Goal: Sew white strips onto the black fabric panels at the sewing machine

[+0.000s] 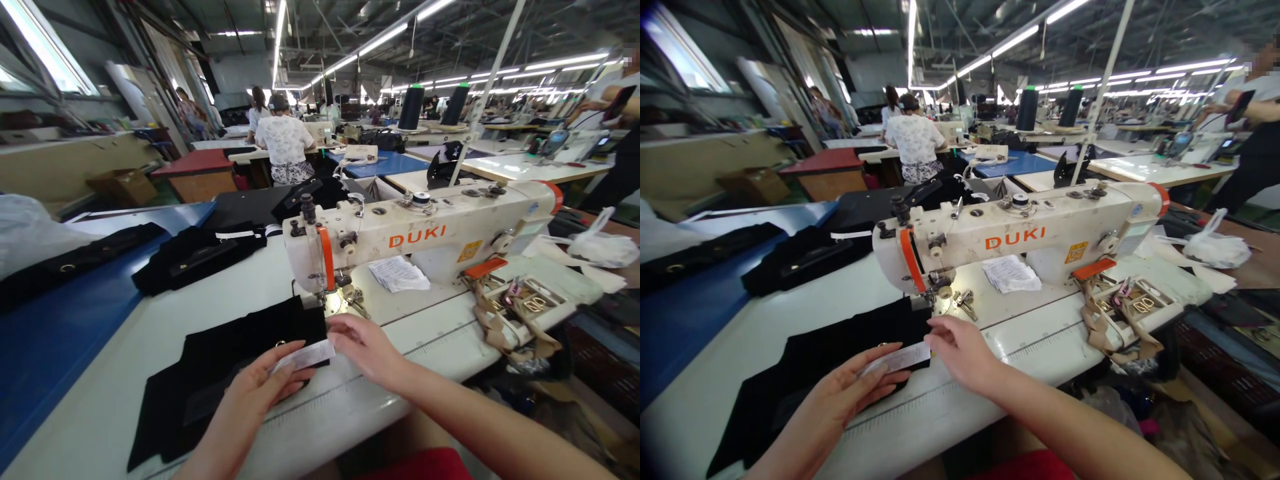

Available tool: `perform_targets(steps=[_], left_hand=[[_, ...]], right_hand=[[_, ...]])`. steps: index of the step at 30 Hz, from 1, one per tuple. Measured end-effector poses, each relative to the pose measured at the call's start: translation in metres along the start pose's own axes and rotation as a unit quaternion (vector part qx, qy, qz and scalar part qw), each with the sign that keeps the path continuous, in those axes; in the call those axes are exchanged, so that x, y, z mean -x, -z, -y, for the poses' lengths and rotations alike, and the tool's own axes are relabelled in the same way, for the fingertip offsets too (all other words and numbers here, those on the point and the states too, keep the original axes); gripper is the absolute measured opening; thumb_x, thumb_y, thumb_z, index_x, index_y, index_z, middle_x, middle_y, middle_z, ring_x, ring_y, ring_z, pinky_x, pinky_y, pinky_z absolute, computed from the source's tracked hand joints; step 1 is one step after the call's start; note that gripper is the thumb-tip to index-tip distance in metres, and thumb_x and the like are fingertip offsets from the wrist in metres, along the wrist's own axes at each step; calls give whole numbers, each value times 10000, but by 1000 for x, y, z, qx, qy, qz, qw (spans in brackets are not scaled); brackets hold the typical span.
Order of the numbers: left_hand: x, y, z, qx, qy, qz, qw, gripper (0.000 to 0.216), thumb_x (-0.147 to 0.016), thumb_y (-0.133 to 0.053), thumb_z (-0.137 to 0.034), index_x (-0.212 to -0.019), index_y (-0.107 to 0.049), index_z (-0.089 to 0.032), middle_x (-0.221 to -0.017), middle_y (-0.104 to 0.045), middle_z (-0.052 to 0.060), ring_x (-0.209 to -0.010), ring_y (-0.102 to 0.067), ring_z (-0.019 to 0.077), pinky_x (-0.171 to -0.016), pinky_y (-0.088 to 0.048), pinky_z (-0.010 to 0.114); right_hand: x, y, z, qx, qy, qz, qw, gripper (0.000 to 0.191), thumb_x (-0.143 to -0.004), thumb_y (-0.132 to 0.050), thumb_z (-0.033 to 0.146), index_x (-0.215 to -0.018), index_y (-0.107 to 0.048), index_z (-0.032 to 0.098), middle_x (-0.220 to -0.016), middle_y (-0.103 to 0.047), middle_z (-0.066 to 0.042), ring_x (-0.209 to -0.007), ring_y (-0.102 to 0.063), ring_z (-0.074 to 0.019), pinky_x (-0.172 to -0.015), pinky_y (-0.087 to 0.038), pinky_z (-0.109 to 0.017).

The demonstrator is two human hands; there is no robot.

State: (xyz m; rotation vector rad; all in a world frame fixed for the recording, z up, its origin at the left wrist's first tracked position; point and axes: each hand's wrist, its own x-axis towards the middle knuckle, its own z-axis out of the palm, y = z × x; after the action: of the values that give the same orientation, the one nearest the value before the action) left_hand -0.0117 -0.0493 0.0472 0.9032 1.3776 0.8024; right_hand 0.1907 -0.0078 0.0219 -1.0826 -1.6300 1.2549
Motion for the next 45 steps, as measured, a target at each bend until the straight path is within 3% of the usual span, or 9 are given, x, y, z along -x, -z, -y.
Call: perform_targets(steps=[7, 10, 13, 17, 21, 25, 31, 35, 45], left_hand=[[-17, 6, -6, -189, -120, -54, 973, 488, -791, -591, -426, -1192, -627, -150, -1016, -742, 101, -942, -704, 269, -861, -562, 401], [-23, 9, -4, -407, -359, -120, 831, 392, -819, -582, -347, -1176, -654, -200, -1170, -694, 94, -1085, -640, 289, -981, -483, 462], [-29, 8, -3, -539, -542, -60, 642, 300, -892, -498, -199, -1130, -679, -213, -1165, -699, 75, -1119, -619, 249, -1055, -411, 459], [-40, 8, -5, -568, -623, -36, 537, 308, -947, -406, -136, -1044, -698, -156, -994, -741, 75, -1002, -658, 202, -1015, -459, 399], [-53, 14, -11, -564, -630, -18, 534, 294, -952, -416, -136, -1047, -692, -168, -1000, -733, 66, -1017, -646, 196, -1012, -470, 399], [-66, 16, -11, -554, -615, -38, 559, 262, -927, -453, -117, -1003, -699, -164, -977, -730, 69, -1005, -645, 207, -974, -496, 402], [-78, 11, -2, -563, -585, -16, 584, 264, -932, -426, -129, -944, -690, -143, -955, -719, 75, -933, -645, 202, -874, -540, 366], [-79, 11, -1, -574, -570, 11, 588, 279, -923, -405, -104, -952, -680, -144, -969, -710, 74, -911, -649, 192, -865, -543, 351], [-79, 13, 0, -622, -574, 15, 532, 290, -882, -443, -42, -1055, -651, -148, -1017, -700, 86, -950, -646, 216, -849, -542, 378]], right_hand=[[-18, -15, -15, -167, -142, 36, 975, 232, -709, -761, 335, -828, -651, 169, -642, -645, 31, -586, -652, -124, -594, -528, -242], [-25, -19, -14, -193, -172, 23, 966, 249, -678, -787, 314, -811, -639, 165, -612, -645, 35, -555, -649, -119, -564, -524, -230], [-31, -19, -13, -222, -193, 33, 955, 250, -665, -799, 279, -803, -633, 155, -617, -659, 27, -559, -658, -120, -569, -537, -228], [-36, -18, -13, -240, -205, 63, 947, 223, -696, -783, 253, -821, -631, 147, -652, -681, 8, -580, -668, -118, -586, -552, -229], [-39, -10, -13, -160, -168, 49, 972, 85, -817, -652, 192, -891, -631, 154, -688, -680, 0, -619, -670, -122, -625, -557, -250], [-24, 5, -11, 73, -4, -59, 996, 169, -876, -524, 107, -975, -641, 179, -879, -701, -48, -787, -661, -160, -770, -540, -328], [14, 8, -11, 385, 271, 65, 880, 222, -929, -476, 129, -1062, -651, 157, -1054, -671, -108, -984, -578, -213, -896, -486, -348], [20, 4, -13, 451, 303, 99, 834, 196, -960, -472, 184, -1054, -640, 145, -1140, -647, -103, -1058, -544, -214, -948, -450, -339], [13, 8, -14, 477, 331, 118, 805, 171, -955, -484, 165, -1022, -635, 124, -1089, -651, -111, -1028, -541, -212, -907, -435, -350]])
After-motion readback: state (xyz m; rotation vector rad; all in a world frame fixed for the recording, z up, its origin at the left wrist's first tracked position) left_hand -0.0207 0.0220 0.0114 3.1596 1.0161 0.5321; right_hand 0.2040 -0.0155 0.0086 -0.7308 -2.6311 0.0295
